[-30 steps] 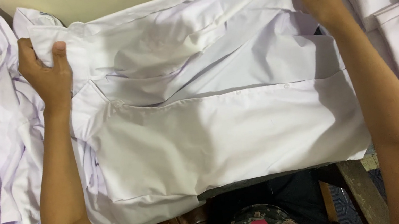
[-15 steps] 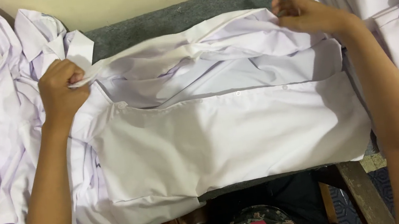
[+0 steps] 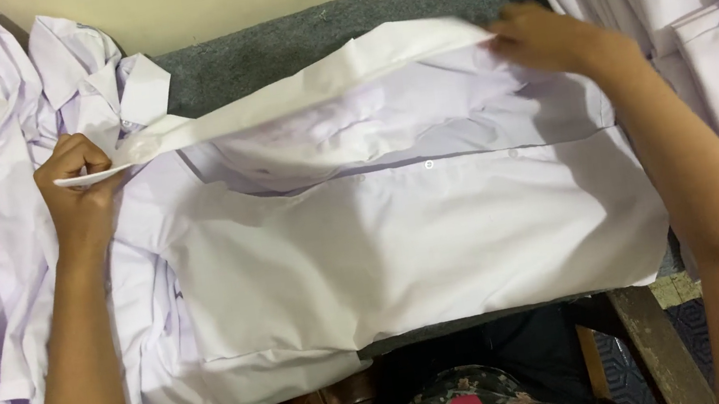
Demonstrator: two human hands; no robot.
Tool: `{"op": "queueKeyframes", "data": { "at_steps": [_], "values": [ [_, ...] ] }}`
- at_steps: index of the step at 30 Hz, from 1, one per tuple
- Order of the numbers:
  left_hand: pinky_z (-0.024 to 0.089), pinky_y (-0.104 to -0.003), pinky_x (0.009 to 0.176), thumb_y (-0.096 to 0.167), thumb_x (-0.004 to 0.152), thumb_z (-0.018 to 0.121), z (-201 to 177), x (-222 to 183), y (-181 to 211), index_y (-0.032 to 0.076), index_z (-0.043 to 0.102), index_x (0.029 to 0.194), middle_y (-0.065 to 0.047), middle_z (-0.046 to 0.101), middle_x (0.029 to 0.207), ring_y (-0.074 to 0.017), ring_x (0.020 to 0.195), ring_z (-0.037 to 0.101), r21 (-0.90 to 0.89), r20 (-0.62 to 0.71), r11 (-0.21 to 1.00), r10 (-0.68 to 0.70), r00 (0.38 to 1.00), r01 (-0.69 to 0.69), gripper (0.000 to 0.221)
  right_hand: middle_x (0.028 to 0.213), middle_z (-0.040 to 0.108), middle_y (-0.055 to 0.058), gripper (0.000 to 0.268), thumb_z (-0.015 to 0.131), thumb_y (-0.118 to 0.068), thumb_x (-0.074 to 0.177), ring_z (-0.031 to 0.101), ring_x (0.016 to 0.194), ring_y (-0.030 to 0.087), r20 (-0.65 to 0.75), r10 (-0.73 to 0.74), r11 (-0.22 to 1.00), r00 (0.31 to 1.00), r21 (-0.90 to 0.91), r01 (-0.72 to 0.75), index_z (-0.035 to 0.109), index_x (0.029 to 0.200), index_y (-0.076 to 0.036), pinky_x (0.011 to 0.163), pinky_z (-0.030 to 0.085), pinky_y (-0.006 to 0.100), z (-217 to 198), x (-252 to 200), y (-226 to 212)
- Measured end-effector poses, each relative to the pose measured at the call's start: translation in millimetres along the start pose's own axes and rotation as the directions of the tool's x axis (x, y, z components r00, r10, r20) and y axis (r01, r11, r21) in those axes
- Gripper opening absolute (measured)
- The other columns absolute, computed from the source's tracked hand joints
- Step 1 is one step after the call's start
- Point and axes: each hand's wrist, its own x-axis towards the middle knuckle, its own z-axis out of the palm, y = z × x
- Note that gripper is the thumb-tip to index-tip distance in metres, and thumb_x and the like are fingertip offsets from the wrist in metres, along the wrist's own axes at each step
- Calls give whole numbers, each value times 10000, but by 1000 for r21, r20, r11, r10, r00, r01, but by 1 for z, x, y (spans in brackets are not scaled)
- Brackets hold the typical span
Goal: Trimming loose threads from a white shirt with scissors and folding it neatly.
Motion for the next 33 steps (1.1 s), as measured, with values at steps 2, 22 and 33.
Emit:
{"op": "queueKeyframes", "data": {
  "at_steps": [2,22,33],
  "values": [
    [228,-318,754,-156,779,685,1,0,-1,83,360,673,-2,363,712,-147,755,305,26,20,999,31,999,-31,417,1113,630,191,319,430,-142,1035,615,936,393,-238,-57,987,970,-160,19,667,1204,-11,806,467,521,1,-3,18],
    [370,-312,1017,66,685,713,1,-6,80,460,748,1088,181,679,1045,-53,1116,597,768,640,608,-729,243,-201,565,939,668,18,537,667,-52,932,564,1001,233,-231,-378,916,897,-232,326,549,1455,-84,846,652,311,110,-197,-30],
    [399,-567,1037,745,861,444,90,91,109,80,308,1596,-178,411,1548,-329,1497,276,600,679,796,-454,577,-81,1000,578,724,19,208,561,-204,1106,475,312,67,-308,151,983,939,-51,-175,731,1193,-121,301,412,198,47,-196,-52]
  ]
}}
